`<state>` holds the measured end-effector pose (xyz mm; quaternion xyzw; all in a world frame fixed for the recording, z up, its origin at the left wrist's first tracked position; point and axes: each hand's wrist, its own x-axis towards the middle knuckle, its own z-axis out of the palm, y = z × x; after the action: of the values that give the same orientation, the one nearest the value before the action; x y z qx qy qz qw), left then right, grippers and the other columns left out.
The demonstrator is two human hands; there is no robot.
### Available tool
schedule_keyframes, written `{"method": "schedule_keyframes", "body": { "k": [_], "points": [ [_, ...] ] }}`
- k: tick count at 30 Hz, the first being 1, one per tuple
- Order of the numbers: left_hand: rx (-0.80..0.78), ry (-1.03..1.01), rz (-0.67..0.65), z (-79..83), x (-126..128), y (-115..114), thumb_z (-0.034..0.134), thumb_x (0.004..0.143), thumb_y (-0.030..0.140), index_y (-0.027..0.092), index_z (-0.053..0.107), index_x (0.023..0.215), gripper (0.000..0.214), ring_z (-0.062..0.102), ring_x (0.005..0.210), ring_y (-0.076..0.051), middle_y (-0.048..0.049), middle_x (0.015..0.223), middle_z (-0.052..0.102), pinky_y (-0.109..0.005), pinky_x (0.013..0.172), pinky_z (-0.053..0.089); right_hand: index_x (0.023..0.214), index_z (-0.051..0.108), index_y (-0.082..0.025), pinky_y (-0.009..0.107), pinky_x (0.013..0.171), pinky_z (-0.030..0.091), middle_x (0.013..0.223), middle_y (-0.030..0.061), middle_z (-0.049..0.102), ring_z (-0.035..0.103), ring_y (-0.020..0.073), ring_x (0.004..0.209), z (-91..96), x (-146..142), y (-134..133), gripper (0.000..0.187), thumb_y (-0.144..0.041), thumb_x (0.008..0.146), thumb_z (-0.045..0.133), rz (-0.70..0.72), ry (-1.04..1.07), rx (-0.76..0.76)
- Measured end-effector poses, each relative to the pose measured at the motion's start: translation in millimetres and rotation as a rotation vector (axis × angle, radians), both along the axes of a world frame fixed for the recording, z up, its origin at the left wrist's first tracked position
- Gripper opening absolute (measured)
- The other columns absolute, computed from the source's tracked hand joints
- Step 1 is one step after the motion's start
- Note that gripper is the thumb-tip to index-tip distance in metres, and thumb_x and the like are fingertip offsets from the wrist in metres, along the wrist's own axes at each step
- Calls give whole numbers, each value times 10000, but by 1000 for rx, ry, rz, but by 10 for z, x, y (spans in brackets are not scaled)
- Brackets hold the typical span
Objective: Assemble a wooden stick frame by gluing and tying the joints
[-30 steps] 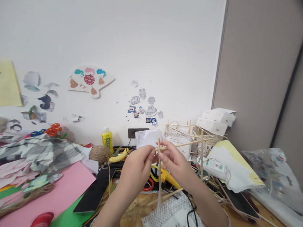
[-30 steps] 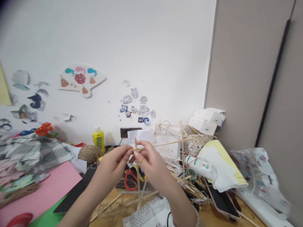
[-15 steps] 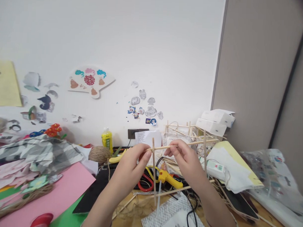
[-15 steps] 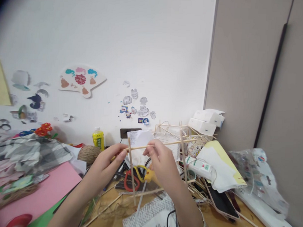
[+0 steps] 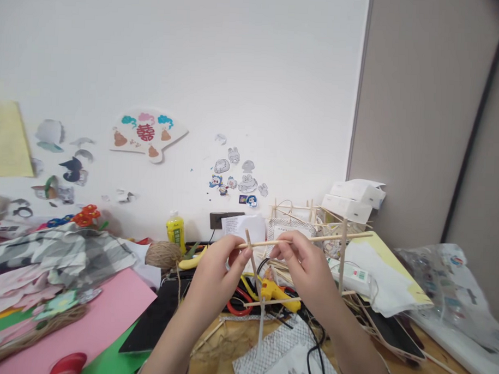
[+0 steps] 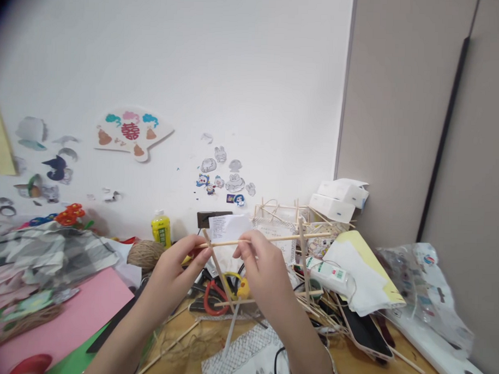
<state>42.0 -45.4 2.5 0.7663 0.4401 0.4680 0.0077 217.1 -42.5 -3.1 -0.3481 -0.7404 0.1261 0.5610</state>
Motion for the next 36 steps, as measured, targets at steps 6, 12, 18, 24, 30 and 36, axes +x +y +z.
{"method": "schedule_keyframes", "body": {
  "k": [6, 12, 18, 24, 30, 36],
  "points": [
    [-5, -14, -5, 5, -1, -9, 378, 889, 370, 201, 468, 726, 251, 479, 628, -149, 20, 658, 487, -265, 601, 355, 806, 524, -213, 257, 600, 415, 699, 8, 626, 590, 158, 653, 4, -43, -32, 192, -273, 924, 385, -39, -9, 15],
    [7, -5, 10, 7, -3, -2, 384, 885, 358, 203, 463, 719, 240, 467, 604, -143, 28, 642, 472, -261, 583, 347, 811, 507, -218, 249, 562, 407, 646, -4, 618, 585, 149, 588, -8, -62, -40, 183, -283, 924, 378, -26, 4, -21],
    [26, -2, 10, -13, 22, 11, 393, 884, 333, 199, 463, 725, 219, 465, 621, -143, 28, 654, 467, -263, 595, 345, 819, 508, -216, 245, 541, 406, 573, -20, 587, 581, 145, 542, -21, -57, -69, 166, -272, 915, 385, -62, 10, -14],
    [36, -13, 17, -13, 46, 3, 399, 880, 344, 196, 466, 718, 229, 455, 615, -144, 30, 642, 452, -258, 591, 337, 804, 502, -214, 226, 486, 377, 532, -34, 556, 543, 127, 481, -17, -76, -85, 159, -266, 908, 394, -96, 17, 8],
    [41, 7, 47, -5, 42, -11, 402, 868, 352, 195, 472, 699, 241, 425, 572, -139, 42, 601, 407, -252, 556, 313, 789, 499, -212, 219, 475, 369, 520, -42, 540, 525, 119, 460, -18, -72, -88, 170, -270, 907, 390, -102, 30, 1],
    [52, 12, 46, -22, 23, 10, 401, 873, 366, 193, 467, 696, 255, 407, 562, -134, 48, 596, 386, -250, 551, 302, 794, 500, -206, 213, 479, 366, 511, -49, 530, 515, 115, 465, -36, -87, -94, 169, -269, 905, 388, -121, 43, 5]
  ]
}}
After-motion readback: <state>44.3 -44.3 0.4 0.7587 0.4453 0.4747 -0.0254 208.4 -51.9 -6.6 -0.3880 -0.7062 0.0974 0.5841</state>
